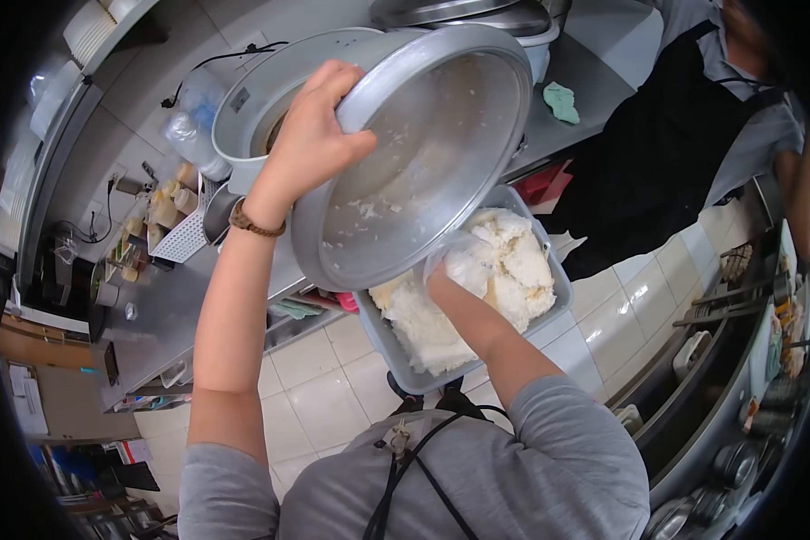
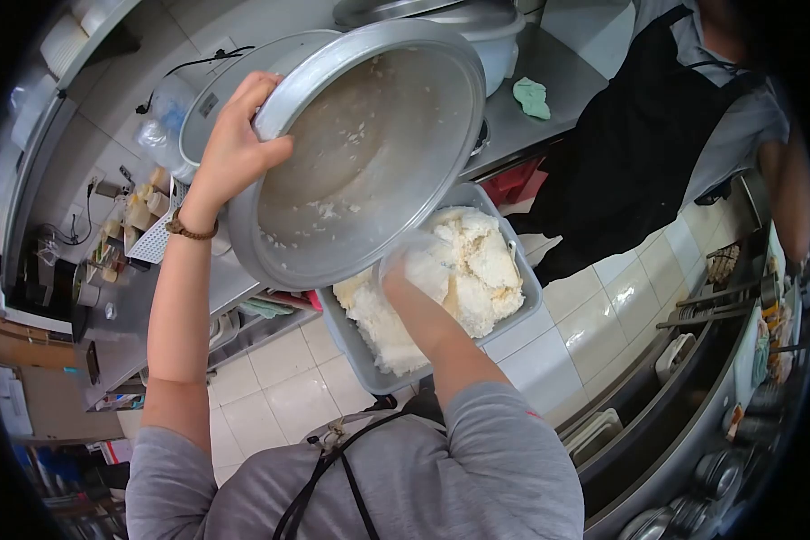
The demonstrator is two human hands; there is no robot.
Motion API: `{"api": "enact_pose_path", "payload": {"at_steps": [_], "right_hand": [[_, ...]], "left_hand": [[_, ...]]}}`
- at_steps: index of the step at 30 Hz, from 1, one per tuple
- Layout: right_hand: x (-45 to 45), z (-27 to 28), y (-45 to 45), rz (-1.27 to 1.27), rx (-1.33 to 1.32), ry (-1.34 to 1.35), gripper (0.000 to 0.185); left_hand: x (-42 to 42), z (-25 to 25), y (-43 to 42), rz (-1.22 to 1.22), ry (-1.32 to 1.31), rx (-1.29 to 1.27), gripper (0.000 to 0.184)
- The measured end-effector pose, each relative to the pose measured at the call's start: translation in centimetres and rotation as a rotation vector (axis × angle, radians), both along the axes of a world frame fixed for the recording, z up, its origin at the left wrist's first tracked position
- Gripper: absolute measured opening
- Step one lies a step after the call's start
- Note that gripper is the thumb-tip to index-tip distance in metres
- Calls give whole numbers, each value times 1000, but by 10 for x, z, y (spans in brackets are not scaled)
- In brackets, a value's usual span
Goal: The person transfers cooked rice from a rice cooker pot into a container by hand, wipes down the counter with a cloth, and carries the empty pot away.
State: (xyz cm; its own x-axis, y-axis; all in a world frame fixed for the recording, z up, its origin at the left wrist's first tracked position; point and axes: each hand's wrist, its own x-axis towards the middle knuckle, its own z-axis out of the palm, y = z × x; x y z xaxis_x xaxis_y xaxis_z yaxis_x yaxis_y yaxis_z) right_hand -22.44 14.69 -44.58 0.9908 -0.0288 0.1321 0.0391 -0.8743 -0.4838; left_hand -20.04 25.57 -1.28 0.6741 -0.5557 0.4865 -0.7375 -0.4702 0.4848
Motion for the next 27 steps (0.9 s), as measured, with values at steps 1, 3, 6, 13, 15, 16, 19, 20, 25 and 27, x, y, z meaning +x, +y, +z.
{"api": "enact_pose_path", "payload": {"at_steps": [1,3,6,13,15,16,19,20,25,27], "right_hand": [[0,-1,0,3,-8,-1,35],[-1,-2,-1,17,-9,1,36],[-2,-3,-8,34,-3,-4,37],[1,-4,-8,168,56,-5,39],[3,2,-18,238,74,13,40],[1,2,-24,273,102,28,40],[-9,8,-44,381,157,78,41],[-11,7,-46,406,150,88,42],[-19,-4,-39,439,31,102,44],[-21,-6,-40,443,19,103,44]], "left_hand": [[0,0,0,4,1,-1,34],[0,-1,1,13,-40,45,36],[2,-5,2,-3,-87,42,38],[6,-11,5,-7,-167,21,41],[7,-13,4,-17,-181,10,42],[7,-13,3,-5,-179,12,42],[7,-13,4,4,-161,19,42],[7,-13,4,-2,-153,7,40],[2,-11,1,18,-169,-3,34],[-3,-7,0,59,-123,69,31]]}}
